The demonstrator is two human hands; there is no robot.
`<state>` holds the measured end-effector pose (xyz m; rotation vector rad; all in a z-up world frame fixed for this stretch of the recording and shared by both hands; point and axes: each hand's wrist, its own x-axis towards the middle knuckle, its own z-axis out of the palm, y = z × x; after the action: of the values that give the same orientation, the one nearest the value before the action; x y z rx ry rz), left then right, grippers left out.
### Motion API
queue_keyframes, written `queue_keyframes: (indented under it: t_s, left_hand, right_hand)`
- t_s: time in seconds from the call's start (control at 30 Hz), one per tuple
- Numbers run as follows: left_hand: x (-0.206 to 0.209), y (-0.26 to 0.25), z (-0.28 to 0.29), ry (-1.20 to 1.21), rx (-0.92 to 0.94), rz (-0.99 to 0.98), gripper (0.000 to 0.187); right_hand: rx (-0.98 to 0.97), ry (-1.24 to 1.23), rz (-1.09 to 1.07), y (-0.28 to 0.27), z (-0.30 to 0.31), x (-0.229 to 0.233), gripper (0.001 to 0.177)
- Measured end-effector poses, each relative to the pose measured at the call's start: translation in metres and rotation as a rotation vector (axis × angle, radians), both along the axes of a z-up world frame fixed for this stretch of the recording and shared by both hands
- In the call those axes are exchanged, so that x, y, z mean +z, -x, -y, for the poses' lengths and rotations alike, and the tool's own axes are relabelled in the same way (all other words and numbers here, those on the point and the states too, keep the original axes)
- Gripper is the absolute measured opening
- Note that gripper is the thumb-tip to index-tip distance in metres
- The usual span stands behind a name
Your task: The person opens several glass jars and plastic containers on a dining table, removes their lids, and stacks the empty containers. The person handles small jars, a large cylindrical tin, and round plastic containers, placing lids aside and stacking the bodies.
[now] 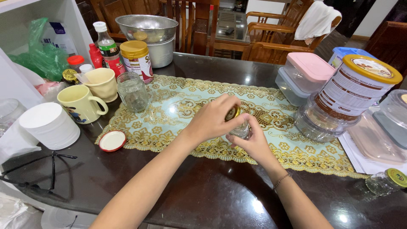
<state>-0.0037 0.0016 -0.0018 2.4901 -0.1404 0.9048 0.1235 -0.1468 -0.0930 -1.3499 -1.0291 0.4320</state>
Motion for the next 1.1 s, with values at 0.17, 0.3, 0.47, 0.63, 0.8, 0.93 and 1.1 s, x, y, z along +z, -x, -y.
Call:
queue_keyframes:
  t_s: [0.17,0.3,0.47,0.63,0.8,0.93,1.1]
  left_hand:
    - [-0.01,0.003,0.007,-0.273,-0.131,0.159,0.039]
    - [-0.018,-0.003,0.004,-0.217,-0.007,0.043,0.04]
    - [-0.04,-0.005,-0.021,0.243,0.086,0.15,0.031]
    - [-0.063,0.024,-0.068,0.22,0.098,0.153,0.018]
    - [-0.075,0.081,-0.098,0.723,0.333,-0.383,0.041]
    - [-0.086,0.121,-0.117,0.62,0.499,-0.474,0.036]
    - [-0.115,0.146,-0.132,0.258,0.508,-0.362,0.031]
  right_hand:
    - [-0.008,0.048,0.02,-0.003,0.0,-0.004,0.06]
    - [0.039,-0.004,0.129,-0.002,0.0,-0.003,0.031]
    - [0.047,0.059,-0.034,0.008,-0.001,0.005,0.064]
    - [0.066,0.069,-0.02,0.016,-0.013,0.016,0.063]
    - [0.042,0.15,0.058,0.024,-0.041,0.023,0.069]
    - [0.109,0.157,0.054,0.031,-0.082,0.024,0.067]
    - [0.095,0.122,0.39,0.042,-0.142,0.021,0.067]
